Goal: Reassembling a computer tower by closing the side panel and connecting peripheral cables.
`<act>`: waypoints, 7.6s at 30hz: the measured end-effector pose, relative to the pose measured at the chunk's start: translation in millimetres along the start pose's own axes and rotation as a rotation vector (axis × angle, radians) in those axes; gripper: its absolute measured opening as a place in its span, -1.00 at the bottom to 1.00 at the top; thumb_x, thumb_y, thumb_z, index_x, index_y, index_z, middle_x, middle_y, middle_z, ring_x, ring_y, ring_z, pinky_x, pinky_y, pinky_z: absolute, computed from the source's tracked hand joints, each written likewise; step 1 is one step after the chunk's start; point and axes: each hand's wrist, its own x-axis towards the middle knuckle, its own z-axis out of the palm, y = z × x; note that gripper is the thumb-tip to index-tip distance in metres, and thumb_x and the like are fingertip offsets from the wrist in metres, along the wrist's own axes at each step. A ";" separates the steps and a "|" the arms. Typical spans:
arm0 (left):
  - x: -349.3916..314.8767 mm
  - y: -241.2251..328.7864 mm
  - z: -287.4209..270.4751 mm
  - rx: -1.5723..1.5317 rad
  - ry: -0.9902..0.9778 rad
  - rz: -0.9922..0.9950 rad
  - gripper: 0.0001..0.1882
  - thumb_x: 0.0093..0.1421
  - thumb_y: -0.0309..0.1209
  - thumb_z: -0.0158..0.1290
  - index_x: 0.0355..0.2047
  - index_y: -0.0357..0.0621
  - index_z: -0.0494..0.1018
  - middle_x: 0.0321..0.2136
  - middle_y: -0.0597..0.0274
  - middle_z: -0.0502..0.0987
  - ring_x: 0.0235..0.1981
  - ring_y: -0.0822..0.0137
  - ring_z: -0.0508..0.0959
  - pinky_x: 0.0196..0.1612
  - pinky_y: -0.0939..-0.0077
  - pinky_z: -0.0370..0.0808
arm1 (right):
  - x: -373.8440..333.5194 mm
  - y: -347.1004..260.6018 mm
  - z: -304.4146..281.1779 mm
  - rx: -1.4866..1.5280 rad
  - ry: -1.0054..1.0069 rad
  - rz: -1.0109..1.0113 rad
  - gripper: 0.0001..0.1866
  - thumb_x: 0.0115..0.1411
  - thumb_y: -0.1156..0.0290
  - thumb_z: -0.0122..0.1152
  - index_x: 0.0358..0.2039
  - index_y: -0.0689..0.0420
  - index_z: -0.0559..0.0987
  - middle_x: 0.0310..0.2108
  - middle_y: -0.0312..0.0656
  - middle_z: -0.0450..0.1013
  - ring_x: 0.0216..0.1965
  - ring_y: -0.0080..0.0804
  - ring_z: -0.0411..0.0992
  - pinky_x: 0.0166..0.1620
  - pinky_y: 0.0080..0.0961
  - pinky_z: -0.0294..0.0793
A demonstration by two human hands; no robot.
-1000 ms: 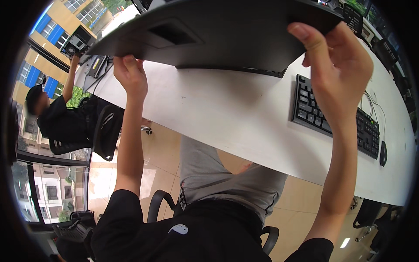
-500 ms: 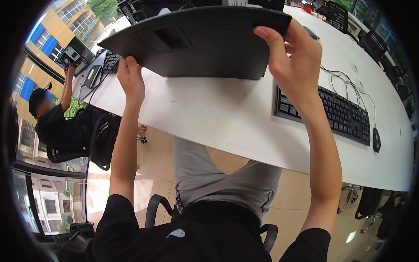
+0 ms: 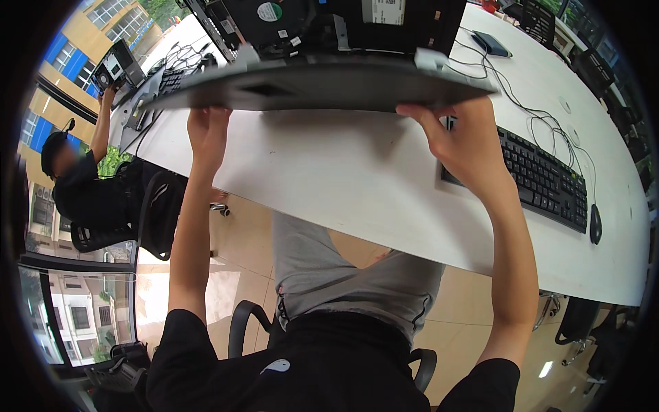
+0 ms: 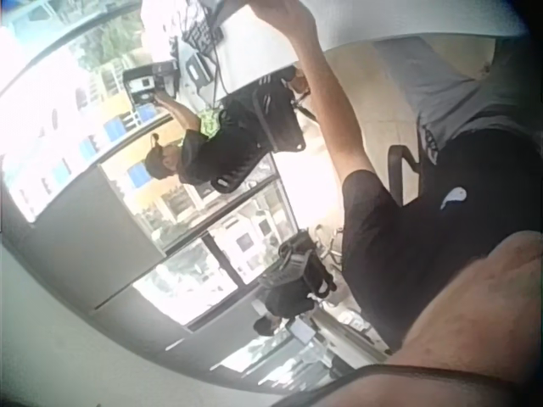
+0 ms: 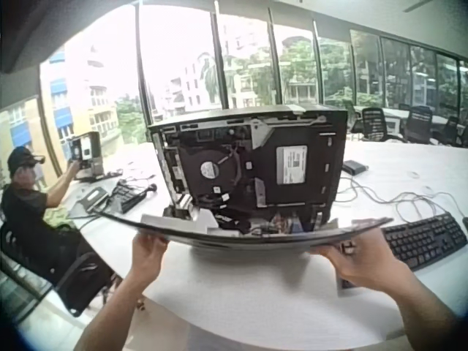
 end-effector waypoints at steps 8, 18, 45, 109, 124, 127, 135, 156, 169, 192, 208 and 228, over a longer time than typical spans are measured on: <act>-39.0 27.4 -0.6 0.037 -0.273 0.238 -0.78 0.31 -0.35 0.24 -0.20 -0.21 0.47 -0.11 -0.18 0.72 0.01 0.03 0.69 0.41 -0.23 0.40 | -43.8 2.3 -2.9 -0.059 -0.132 -0.333 -0.63 0.00 0.53 0.40 -0.12 0.29 0.66 -0.08 0.03 0.68 -0.03 -0.02 0.69 0.03 -0.31 0.68; -49.3 32.0 7.1 0.115 -0.256 0.303 -0.51 0.35 0.05 0.22 -0.20 -0.19 0.53 -0.08 -0.20 0.71 0.09 -0.08 0.69 0.42 -0.38 0.34 | -56.5 -0.2 8.6 -0.133 0.047 -0.372 -0.68 0.01 0.52 0.39 -0.17 0.29 0.71 -0.10 -0.01 0.70 0.00 -0.04 0.71 0.07 -0.28 0.73; -41.8 14.0 7.4 0.082 -0.195 0.290 -0.62 0.40 -0.08 0.20 -0.23 -0.18 0.47 -0.11 -0.14 0.71 0.03 0.06 0.69 0.39 -0.21 0.38 | -46.3 3.0 5.8 -0.112 -0.006 -0.277 -0.63 0.11 0.30 0.44 -0.22 0.37 0.67 -0.12 0.12 0.71 -0.05 -0.04 0.73 0.06 -0.31 0.69; 165.1 56.7 26.1 -0.335 -0.045 -0.193 -0.33 0.32 0.19 0.32 -0.02 -0.24 0.53 -0.18 0.25 0.61 -0.10 0.47 0.59 0.06 0.53 0.51 | 131.3 22.0 -32.4 0.414 0.271 0.201 -0.29 0.16 -0.15 0.62 0.02 0.25 0.70 -0.10 -0.17 0.67 -0.07 -0.44 0.60 0.10 -0.51 0.52; 168.7 44.3 46.2 -0.248 0.156 -0.061 -0.38 0.28 0.13 0.39 -0.11 -0.26 0.61 -0.31 0.30 0.61 -0.31 0.52 0.59 -0.21 0.65 0.51 | 144.9 37.5 -18.7 0.568 0.345 0.202 -0.20 0.11 -0.08 0.67 0.10 0.35 0.64 -0.04 -0.07 0.65 -0.04 -0.33 0.63 0.10 -0.42 0.59; 171.4 38.7 48.6 -0.231 0.180 -0.066 -0.35 0.28 0.17 0.37 -0.10 -0.26 0.61 -0.29 0.29 0.61 -0.26 0.50 0.58 -0.15 0.63 0.51 | 144.9 38.1 -20.1 0.577 0.346 0.214 -0.20 0.11 -0.08 0.67 0.11 0.34 0.63 -0.03 -0.08 0.65 -0.03 -0.33 0.62 0.11 -0.41 0.59; 162.2 25.7 38.4 -0.068 0.169 -0.032 -0.15 0.38 0.39 0.09 0.00 -0.33 0.52 -0.24 0.24 0.49 -0.09 0.42 0.48 0.09 0.55 0.40 | 132.9 45.2 -8.1 0.639 0.315 0.204 -0.16 0.19 -0.18 0.55 0.21 0.28 0.58 0.07 -0.06 0.60 0.08 -0.29 0.58 0.20 -0.38 0.53; 65.3 -6.7 96.4 0.940 0.137 0.270 0.11 0.57 0.15 -0.15 0.54 -0.56 -0.49 0.52 -0.64 -0.33 0.57 -0.50 -0.18 0.57 -0.24 -0.09 | 68.1 48.5 -17.5 0.562 0.182 0.095 -0.18 0.21 -0.05 0.53 0.31 0.24 0.54 0.19 -0.04 0.55 0.27 -0.25 0.47 0.41 -0.25 0.33; 33.6 -8.6 108.4 0.314 0.031 -0.369 0.09 0.50 0.44 -0.40 0.64 -0.23 -0.22 0.63 -0.20 -0.12 0.65 -0.08 -0.15 0.63 0.13 -0.16 | -25.8 -34.2 -0.3 0.450 0.221 -0.123 0.00 0.24 0.37 0.55 0.54 0.29 0.15 0.36 0.08 0.38 0.37 -0.16 0.38 0.38 -0.14 0.38; 31.6 2.4 91.3 -0.331 -0.101 -0.414 -0.04 0.52 0.40 -0.39 0.55 -0.14 0.23 0.32 -0.09 0.48 0.39 0.21 0.44 0.53 0.31 0.23 | -75.0 -72.4 97.7 0.397 -0.132 -0.217 0.28 0.18 0.24 0.52 0.58 0.47 -0.21 0.58 0.56 -0.33 0.60 0.49 -0.16 0.54 0.01 0.14; 141.6 135.9 19.8 0.907 -0.241 0.366 -0.11 0.54 0.33 -0.29 0.52 -0.16 0.28 0.22 -0.08 0.57 0.26 0.22 0.58 0.45 0.32 0.38 | -72.8 -50.0 88.4 0.351 -0.166 -0.322 -0.04 0.28 0.37 0.42 0.50 0.49 0.09 0.56 0.46 -0.10 0.55 0.41 0.05 0.53 0.01 0.21; 230.0 180.4 138.3 0.858 -0.567 -0.376 -0.17 0.17 0.30 0.19 0.03 -0.32 0.67 -0.16 -0.06 0.70 -0.23 0.22 0.74 -0.20 0.50 0.60 | -80.4 -40.8 91.9 0.338 -0.163 -0.309 -0.13 0.32 0.33 0.33 0.48 0.49 0.15 0.55 0.44 -0.05 0.57 0.38 0.02 0.53 0.11 0.17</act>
